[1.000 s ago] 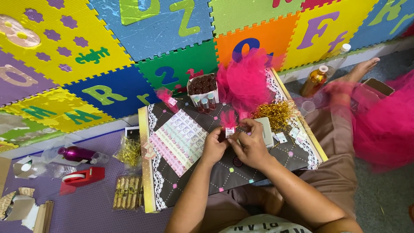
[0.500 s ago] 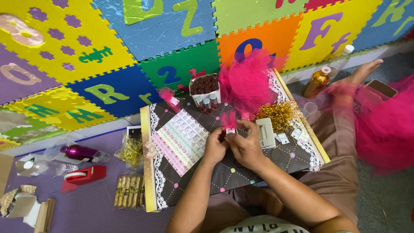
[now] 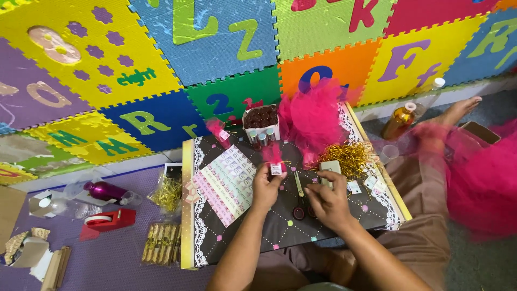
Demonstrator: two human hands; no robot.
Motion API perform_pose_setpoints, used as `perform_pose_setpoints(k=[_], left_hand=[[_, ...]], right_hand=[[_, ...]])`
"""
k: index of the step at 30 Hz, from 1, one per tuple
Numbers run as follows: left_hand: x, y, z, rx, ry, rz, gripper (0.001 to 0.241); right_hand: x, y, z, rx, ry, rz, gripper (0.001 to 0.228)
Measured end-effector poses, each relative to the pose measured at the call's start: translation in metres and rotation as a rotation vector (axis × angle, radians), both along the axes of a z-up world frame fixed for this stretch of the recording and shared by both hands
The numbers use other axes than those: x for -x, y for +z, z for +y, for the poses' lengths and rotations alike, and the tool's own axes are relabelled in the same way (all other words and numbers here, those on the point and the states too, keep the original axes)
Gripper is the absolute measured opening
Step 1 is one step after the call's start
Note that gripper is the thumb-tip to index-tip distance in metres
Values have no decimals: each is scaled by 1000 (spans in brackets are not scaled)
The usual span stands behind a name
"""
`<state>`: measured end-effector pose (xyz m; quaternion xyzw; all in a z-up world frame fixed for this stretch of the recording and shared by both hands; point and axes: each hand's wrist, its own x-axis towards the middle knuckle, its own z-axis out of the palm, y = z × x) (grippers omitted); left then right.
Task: The person sits on the floor and assembles small gift items by wrapping pink tulle around small boxes. They use scissors to cut a piece of gold tinsel and then tie it around the tulle-wrapped box to complete the decoration.
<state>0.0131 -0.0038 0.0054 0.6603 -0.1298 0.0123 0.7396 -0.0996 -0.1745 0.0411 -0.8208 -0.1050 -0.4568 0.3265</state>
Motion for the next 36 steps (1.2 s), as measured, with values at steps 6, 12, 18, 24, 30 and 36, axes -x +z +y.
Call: perform_pose_setpoints(k=[6,12,18,24,30,36], left_hand=[[-2,-1,-5,104,-9,77,26],[-15,-18,3,329,-191,155,30],[-7,4,10,559,-387,357,46],[-7,12,13,583,-375,377,42],[-7,-2,3,207,-65,23,44],[-7,-15,-5,-41,-57,-29,47]], right_hand=[[7,-24,-8,112,-71,54,8],[4,-18,-2,233,-134,97,11],[1,-23,-4,278,-132,132,11],[1,-20,-3,316,-145,105,12],[4,-15,-4,324,-122,123,12],[4,-11,-3,328,-112,66,13]])
